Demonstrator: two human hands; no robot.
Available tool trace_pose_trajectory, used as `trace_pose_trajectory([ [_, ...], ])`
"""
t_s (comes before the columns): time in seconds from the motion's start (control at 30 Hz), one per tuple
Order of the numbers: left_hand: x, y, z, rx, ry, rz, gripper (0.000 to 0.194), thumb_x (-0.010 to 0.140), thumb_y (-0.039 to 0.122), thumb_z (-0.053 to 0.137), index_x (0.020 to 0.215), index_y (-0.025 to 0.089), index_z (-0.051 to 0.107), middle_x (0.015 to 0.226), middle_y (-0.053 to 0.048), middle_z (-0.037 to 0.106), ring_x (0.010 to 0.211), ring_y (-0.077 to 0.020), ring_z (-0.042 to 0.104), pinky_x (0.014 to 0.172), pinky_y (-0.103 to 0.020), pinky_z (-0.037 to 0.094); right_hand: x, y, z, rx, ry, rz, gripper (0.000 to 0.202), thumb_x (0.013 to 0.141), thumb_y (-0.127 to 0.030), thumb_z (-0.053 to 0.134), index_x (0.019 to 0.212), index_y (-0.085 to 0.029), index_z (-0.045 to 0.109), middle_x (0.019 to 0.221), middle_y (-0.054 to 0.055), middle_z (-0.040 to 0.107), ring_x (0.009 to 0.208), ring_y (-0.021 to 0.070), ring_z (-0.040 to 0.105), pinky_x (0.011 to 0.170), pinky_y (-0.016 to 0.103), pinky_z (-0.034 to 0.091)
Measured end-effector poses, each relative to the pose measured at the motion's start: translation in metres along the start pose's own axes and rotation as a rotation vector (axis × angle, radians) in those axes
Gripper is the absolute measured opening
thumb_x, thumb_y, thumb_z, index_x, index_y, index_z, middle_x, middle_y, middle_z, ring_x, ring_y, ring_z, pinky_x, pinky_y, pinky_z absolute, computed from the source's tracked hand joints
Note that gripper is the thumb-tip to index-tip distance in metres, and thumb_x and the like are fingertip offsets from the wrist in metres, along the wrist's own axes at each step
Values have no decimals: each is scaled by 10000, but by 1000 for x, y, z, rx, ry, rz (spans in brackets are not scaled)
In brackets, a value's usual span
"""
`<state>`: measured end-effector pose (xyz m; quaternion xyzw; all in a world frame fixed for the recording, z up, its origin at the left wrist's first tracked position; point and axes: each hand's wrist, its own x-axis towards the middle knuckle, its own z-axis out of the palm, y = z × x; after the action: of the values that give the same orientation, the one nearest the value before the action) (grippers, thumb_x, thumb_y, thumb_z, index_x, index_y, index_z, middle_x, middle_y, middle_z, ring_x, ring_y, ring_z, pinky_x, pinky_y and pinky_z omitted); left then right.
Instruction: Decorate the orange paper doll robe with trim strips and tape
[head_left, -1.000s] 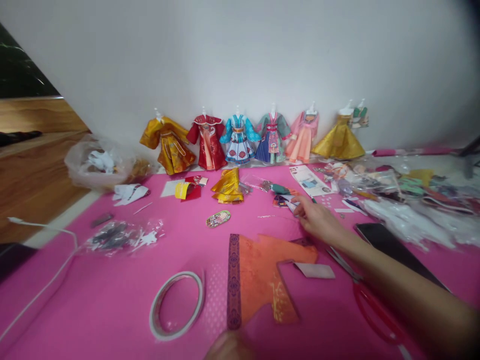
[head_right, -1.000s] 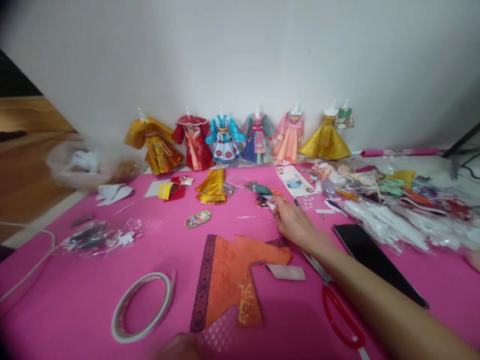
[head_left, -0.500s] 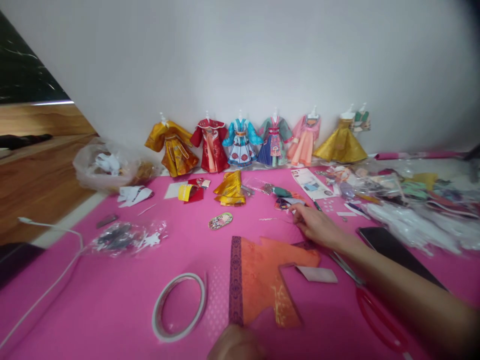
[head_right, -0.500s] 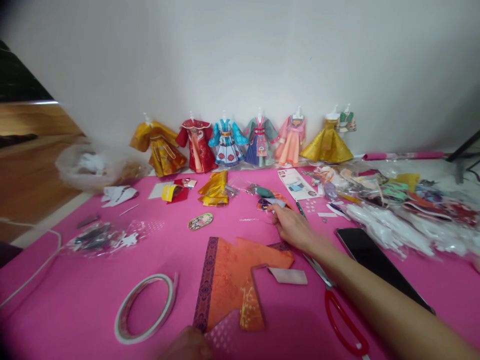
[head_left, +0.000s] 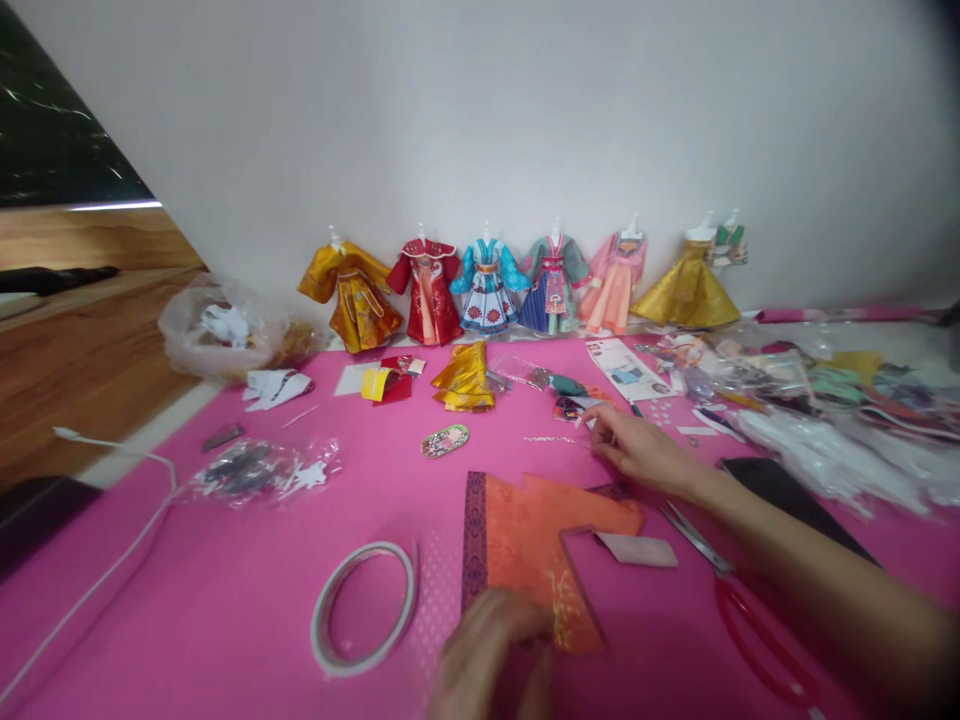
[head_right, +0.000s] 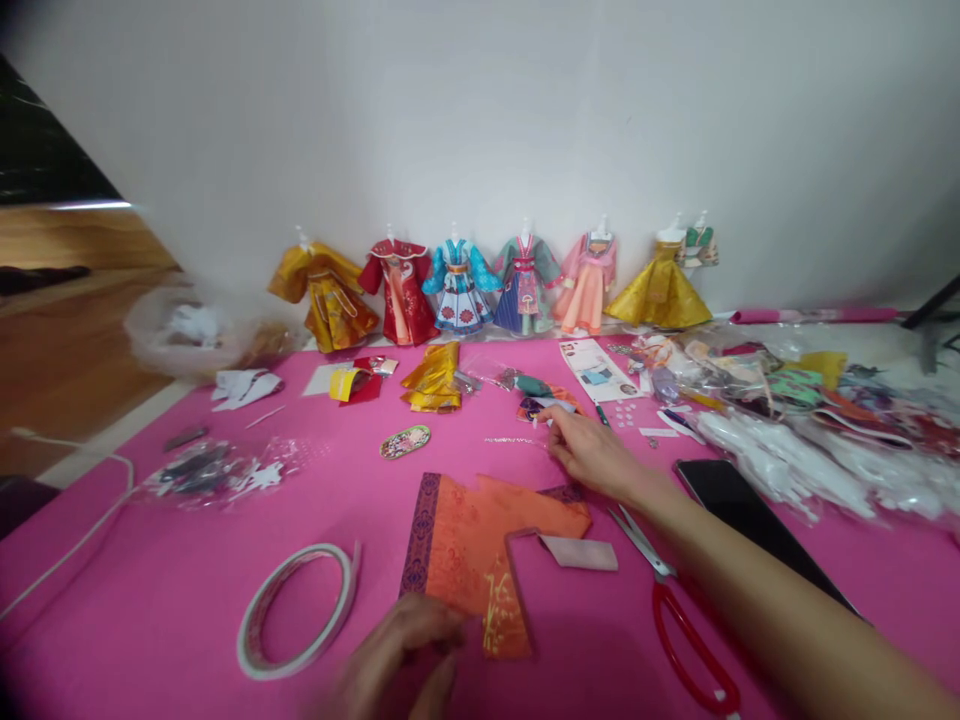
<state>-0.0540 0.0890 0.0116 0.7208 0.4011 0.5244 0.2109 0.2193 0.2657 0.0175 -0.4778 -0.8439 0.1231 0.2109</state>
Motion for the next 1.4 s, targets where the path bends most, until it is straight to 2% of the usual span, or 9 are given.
trace_pose_trajectory([
  [0.13,12,7,-6,3,-163,-83,198,891,80,548,988,247,592,813,-8,671,735,-148,658,689,-227,534,1,7,-5,5,20,59,284,858,-127,470,1127,-208,505,783,14,634,689,197,600,619,285,411],
  [0.33,10,1,-1,-15,-77,-141,193,889,75,528,961,241,595,815,3,654,734,-142,642,701,-225,514,-1,15,-4,74,48,99,267,863,-166,485,1126,-205,501,755,1,648,680,195,623,633,287,440],
  [0.63,38,4,3,65,-175,-129,137,901,106,527,933,215,605,873,-25,692,811,-171,668,726,-272,536,-2,11,-5,60,79,144,313,843,-126,505,1145,-206,486,797,9,659,730,189,642,652,277,460],
  [0.87,32,2,11,46,-186,-148,143,901,92,510,911,214,584,875,-25,677,819,-177,653,736,-289,524,-1,4,13,-50,88,157,272,850,-126,582,1119,-157,558,791,-5,606,723,179,594,672,307,447],
  [0.97,34,3,14,43,-215,-169,154,903,85,506,908,215,588,878,-24,673,820,-180,643,746,-300,512,1,-1,11,-35,101,143,328,797,-51,540,1105,-162,551,750,0,598,696,188,586,647,298,423],
  [1.1,49,8,18,42,-219,-170,169,886,66,532,909,217,605,892,-22,680,850,-190,640,764,-315,503,2,-30,-10,65,98,78,414,728,-25,500,1104,-197,497,730,-8,599,680,194,596,624,287,416],
  [1.23,66,15,20,1,-133,-90,232,859,33,545,989,215,606,1036,-49,672,999,-202,628,866,-342,498,-7,-83,-36,228,63,5,419,750,-57,505,1122,-235,431,754,-36,583,616,141,588,554,240,443],
  [1.33,72,20,19,-1,-49,-81,279,861,50,556,1071,231,589,1198,-70,625,1128,-214,588,949,-375,476,-20,-120,-49,487,17,-9,369,759,-68,518,1073,-248,440,752,-38,574,609,128,581,536,229,458],
  [1.4,72,24,17,-27,-16,-88,272,866,76,568,1089,231,589,1206,-73,631,1136,-216,590,955,-377,477,-28,-137,-52,639,-35,10,363,755,-68,538,1055,-252,448,757,-38,573,600,121,569,515,223,450],
])
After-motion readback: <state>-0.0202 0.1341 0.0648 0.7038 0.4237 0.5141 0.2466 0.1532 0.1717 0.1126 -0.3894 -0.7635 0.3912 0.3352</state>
